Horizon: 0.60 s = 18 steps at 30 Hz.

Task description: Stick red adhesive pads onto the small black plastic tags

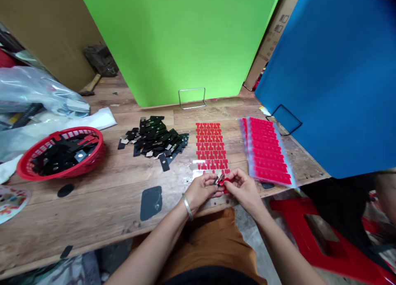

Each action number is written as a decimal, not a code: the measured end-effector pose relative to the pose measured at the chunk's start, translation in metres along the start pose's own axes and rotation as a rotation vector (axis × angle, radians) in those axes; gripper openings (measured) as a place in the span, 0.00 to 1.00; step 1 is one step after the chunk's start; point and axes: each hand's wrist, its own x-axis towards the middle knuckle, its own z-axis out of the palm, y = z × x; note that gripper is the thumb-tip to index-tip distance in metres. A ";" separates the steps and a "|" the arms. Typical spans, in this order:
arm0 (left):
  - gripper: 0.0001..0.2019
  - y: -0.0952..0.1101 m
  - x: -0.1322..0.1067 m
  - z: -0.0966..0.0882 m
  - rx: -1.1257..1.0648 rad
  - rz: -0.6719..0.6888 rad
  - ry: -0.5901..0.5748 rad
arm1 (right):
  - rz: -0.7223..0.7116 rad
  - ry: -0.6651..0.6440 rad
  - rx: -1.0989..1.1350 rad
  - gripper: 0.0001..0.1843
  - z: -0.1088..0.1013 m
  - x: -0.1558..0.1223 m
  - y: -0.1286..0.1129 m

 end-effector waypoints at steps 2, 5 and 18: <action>0.15 0.000 0.000 0.000 0.000 0.001 0.004 | -0.018 0.014 -0.009 0.09 0.006 -0.001 0.007; 0.15 0.001 0.000 0.002 -0.002 0.011 -0.011 | -0.066 0.042 -0.071 0.07 0.010 -0.004 0.011; 0.15 0.004 -0.003 0.003 -0.007 0.019 -0.035 | -0.102 0.073 -0.129 0.06 0.015 -0.006 0.013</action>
